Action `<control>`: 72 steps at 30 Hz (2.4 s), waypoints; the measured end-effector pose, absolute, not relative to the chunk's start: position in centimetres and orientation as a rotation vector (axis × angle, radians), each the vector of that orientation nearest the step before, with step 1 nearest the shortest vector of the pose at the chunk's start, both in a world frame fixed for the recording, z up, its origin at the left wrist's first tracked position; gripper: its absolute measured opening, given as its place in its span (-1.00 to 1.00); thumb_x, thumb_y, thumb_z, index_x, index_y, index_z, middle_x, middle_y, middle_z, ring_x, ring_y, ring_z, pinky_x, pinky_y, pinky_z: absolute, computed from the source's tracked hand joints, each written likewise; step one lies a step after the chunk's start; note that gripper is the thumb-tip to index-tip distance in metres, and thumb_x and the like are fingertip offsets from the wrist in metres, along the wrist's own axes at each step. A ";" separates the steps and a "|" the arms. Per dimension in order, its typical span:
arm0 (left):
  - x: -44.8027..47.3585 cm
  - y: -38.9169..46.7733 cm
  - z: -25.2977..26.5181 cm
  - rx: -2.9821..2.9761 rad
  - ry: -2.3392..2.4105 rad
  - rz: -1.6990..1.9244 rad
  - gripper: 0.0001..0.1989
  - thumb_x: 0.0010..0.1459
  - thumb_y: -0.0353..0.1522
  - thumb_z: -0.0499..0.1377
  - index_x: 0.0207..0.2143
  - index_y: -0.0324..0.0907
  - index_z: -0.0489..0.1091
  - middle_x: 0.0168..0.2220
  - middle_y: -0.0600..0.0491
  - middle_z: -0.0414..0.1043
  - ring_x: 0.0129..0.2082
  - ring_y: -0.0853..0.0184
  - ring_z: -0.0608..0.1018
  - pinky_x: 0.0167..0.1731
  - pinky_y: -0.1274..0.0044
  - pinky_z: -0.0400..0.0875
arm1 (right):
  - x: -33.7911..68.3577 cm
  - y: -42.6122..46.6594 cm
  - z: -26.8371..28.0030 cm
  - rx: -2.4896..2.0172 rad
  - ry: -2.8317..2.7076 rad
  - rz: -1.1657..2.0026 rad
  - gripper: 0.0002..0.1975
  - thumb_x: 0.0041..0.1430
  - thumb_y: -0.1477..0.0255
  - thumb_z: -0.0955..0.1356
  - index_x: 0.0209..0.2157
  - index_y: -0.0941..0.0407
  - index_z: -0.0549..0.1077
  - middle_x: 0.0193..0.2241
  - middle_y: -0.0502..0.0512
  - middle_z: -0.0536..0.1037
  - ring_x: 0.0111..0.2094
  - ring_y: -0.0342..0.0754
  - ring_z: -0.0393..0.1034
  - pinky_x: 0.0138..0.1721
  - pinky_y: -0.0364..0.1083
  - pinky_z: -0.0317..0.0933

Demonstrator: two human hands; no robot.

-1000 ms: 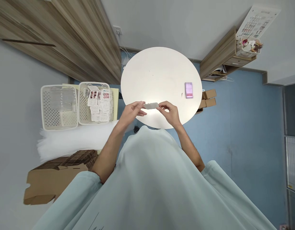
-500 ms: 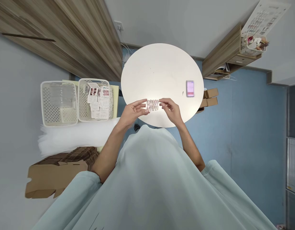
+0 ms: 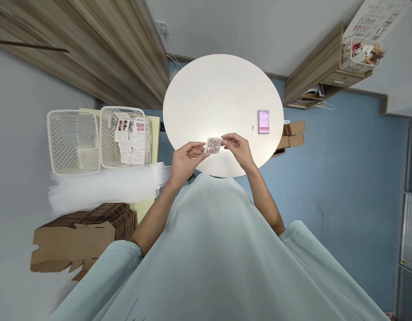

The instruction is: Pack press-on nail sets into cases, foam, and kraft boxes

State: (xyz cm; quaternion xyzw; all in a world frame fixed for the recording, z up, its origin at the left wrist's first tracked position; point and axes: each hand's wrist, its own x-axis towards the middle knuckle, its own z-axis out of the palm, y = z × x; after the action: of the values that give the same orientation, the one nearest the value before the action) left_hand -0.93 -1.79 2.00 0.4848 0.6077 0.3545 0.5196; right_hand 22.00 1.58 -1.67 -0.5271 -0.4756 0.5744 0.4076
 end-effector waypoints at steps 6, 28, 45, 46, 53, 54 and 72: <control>1.7 -2.8 0.8 1.603 1.426 0.755 -0.73 0.41 -0.07 0.26 -0.19 0.03 0.70 -0.11 -0.06 0.69 -0.04 0.09 0.68 0.05 0.27 0.56 | 23.7 1.8 -2.7 -1.286 -1.210 1.473 -0.62 0.33 0.01 0.51 -0.07 0.01 0.64 0.03 0.15 0.73 0.00 0.04 0.62 0.11 0.07 0.52; -1.5 -5.2 -9.5 0.686 1.796 0.875 -0.48 -0.02 -0.16 0.48 -0.02 -0.20 0.60 -0.02 -0.12 0.69 -0.19 0.21 0.69 -0.02 0.33 0.63 | 17.7 3.9 -13.1 -1.516 -1.346 1.812 -0.79 0.26 0.27 0.60 -0.19 0.08 0.64 -0.19 0.09 0.72 -0.25 -0.04 0.64 -0.03 0.03 0.60; -14.5 -4.9 -11.7 0.934 1.888 0.512 -0.70 0.28 -0.41 0.33 0.06 -0.09 0.63 0.17 -0.04 0.70 0.03 0.11 0.76 0.20 0.30 0.56 | 8.1 2.0 -12.5 -1.972 -1.676 1.339 -0.71 0.39 0.40 0.48 0.10 0.11 0.60 0.15 0.26 0.69 0.04 0.09 0.68 0.17 0.08 0.53; -15.7 -5.3 -11.4 0.927 1.889 0.534 -0.70 0.28 -0.41 0.32 0.05 -0.08 0.63 0.16 -0.03 0.71 0.03 0.12 0.76 0.20 0.30 0.56 | 7.3 1.9 -12.2 -1.959 -1.683 1.341 -0.72 0.38 0.40 0.48 0.09 0.10 0.61 0.13 0.26 0.70 0.04 0.10 0.69 0.16 0.08 0.54; -25.0 -7.4 -10.0 0.862 1.972 0.723 -0.75 0.27 -0.39 0.33 0.00 -0.09 0.62 0.12 -0.03 0.72 -0.02 0.12 0.77 0.18 0.30 0.59 | 0.5 1.6 -10.4 -1.853 -1.798 1.347 -0.78 0.36 0.32 0.48 -0.01 0.05 0.63 0.07 0.20 0.73 -0.02 0.11 0.70 0.13 0.14 0.59; -26.5 -7.4 -9.9 0.859 1.991 0.751 -0.75 0.28 -0.39 0.33 0.00 -0.10 0.62 0.11 -0.05 0.72 -0.02 0.12 0.77 0.17 0.29 0.59 | -0.5 1.7 -10.2 -1.828 -1.820 1.348 -0.78 0.37 0.31 0.48 -0.01 0.05 0.63 0.07 0.20 0.73 -0.02 0.11 0.70 0.12 0.14 0.59; -45.3 1.9 -19.9 1.485 1.914 0.322 -0.31 0.23 -0.41 0.21 0.42 -0.25 0.42 0.53 -0.22 0.32 0.44 -0.15 0.38 0.38 0.10 0.37 | -13.1 2.9 -7.1 -1.622 -2.108 1.311 -0.74 0.47 0.22 0.44 0.03 0.05 0.66 0.02 0.19 0.73 0.00 0.09 0.66 0.11 0.07 0.56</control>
State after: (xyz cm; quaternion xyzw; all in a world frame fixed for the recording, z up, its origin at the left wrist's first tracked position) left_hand -45.26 1.87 -19.88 0.5710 0.7360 0.1237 0.3421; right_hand -13.07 2.92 -7.14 -0.5449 -0.7081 0.4403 0.0880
